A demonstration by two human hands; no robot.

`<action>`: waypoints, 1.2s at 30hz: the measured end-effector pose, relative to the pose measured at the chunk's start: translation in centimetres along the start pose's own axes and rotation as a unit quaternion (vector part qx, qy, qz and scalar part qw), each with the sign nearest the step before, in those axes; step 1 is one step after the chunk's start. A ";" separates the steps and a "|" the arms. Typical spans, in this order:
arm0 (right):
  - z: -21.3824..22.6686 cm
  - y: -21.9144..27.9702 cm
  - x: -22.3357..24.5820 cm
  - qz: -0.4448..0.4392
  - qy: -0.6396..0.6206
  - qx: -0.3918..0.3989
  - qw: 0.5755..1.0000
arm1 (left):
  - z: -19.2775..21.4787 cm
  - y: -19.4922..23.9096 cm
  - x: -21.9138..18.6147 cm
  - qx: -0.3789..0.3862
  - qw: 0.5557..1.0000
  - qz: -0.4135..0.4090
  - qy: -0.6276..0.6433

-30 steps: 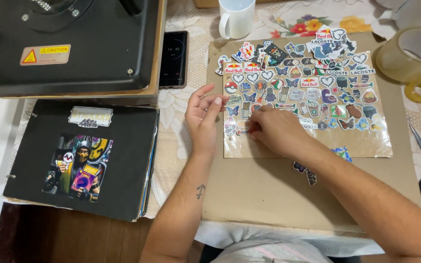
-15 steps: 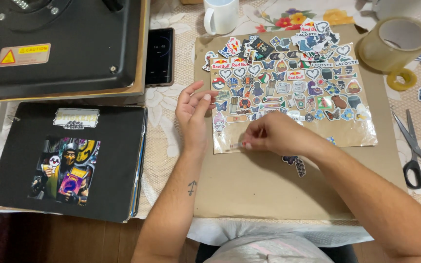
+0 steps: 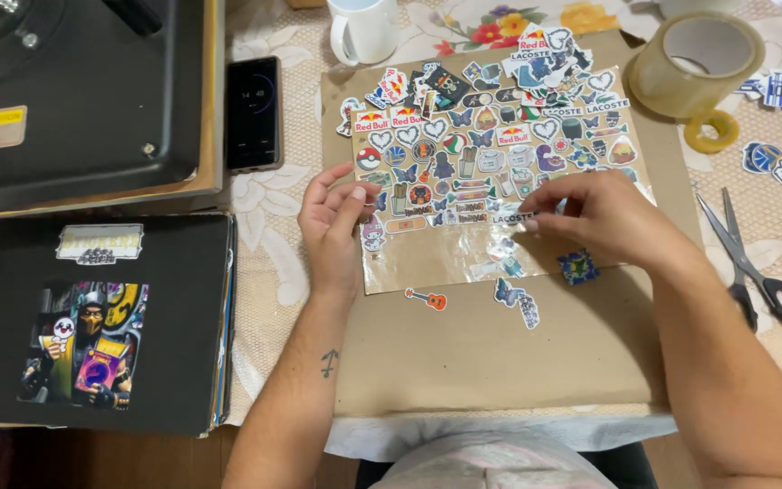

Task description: Selecting, cutting, and peeling the backing off various stickers on a workspace

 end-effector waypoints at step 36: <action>-5.2 5.6 -0.4 -0.028 0.351 0.077 0.933 | -0.8 0.8 -1.2 0.037 0.998 -0.041 -0.015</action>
Point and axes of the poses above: each hand's wrist, its own y-axis away from the middle knuckle, its own z-axis out of the back of the hand, x = y × z, the point moved 8 cm from there along -y, towards the middle knuckle, and after that the axes turned 10 degrees about -z, right-handed, at the moved point
